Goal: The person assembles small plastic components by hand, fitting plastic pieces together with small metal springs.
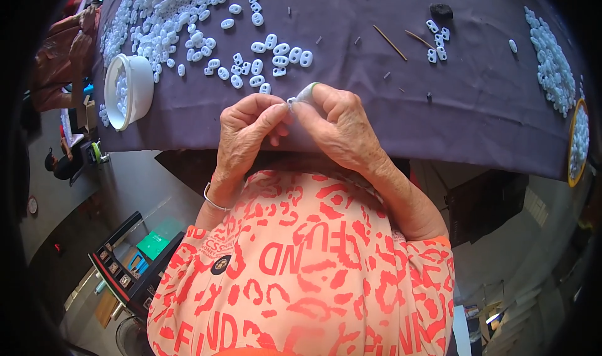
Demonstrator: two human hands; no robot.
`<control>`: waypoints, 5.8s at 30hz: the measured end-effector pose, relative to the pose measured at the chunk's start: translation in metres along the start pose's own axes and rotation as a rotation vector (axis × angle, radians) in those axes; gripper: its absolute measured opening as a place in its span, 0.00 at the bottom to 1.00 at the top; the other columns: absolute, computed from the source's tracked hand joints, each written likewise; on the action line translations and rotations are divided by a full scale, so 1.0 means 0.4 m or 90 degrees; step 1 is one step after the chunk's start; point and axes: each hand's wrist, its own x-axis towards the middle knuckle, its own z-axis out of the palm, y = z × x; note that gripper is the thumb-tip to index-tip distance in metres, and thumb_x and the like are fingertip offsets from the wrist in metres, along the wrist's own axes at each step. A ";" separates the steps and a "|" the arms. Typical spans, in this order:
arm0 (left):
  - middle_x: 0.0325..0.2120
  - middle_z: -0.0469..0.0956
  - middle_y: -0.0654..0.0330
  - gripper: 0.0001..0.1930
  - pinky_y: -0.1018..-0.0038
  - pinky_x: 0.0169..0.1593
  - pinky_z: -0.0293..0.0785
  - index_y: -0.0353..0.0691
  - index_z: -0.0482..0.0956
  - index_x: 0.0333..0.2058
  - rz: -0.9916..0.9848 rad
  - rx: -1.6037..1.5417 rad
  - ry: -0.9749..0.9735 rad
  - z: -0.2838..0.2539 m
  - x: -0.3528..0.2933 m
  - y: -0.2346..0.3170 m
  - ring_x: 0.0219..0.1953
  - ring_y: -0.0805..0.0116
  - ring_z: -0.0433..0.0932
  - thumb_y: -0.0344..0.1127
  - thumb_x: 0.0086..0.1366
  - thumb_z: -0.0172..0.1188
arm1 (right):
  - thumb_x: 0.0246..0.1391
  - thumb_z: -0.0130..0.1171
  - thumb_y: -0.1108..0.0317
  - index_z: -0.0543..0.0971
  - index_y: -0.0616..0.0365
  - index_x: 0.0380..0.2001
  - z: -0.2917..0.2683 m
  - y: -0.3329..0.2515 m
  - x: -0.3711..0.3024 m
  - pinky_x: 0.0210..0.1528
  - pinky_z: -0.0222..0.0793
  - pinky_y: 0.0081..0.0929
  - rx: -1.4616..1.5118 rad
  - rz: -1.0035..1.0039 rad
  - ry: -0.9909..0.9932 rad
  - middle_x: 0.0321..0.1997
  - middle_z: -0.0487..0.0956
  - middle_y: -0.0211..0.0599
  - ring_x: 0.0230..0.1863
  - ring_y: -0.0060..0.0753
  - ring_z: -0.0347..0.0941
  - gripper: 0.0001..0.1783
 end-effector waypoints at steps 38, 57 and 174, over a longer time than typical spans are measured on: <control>0.23 0.74 0.64 0.08 0.86 0.23 0.68 0.35 0.74 0.31 0.045 -0.041 -0.005 0.024 0.010 -0.011 0.22 0.80 0.71 0.35 0.63 0.53 | 0.55 0.53 0.68 0.75 0.61 0.27 -0.006 -0.005 -0.001 0.17 0.47 0.10 0.047 0.001 0.028 0.17 0.66 0.16 0.17 0.05 0.54 0.07; 0.19 0.70 0.70 0.08 0.88 0.21 0.60 0.36 0.74 0.28 0.125 0.018 0.032 0.032 0.021 -0.039 0.18 0.86 0.63 0.34 0.63 0.53 | 0.55 0.52 0.69 0.75 0.61 0.27 0.003 0.007 0.006 0.14 0.45 0.10 0.088 0.010 0.030 0.15 0.64 0.14 0.15 0.05 0.52 0.07; 0.34 0.76 0.55 0.06 0.77 0.39 0.77 0.34 0.72 0.35 -0.062 -0.457 -0.052 0.022 -0.021 -0.021 0.36 0.68 0.77 0.28 0.60 0.54 | 0.39 0.61 0.66 0.72 0.62 0.27 0.029 -0.038 -0.037 0.22 0.67 0.30 -0.458 -0.287 0.128 0.24 0.72 0.39 0.20 0.37 0.71 0.13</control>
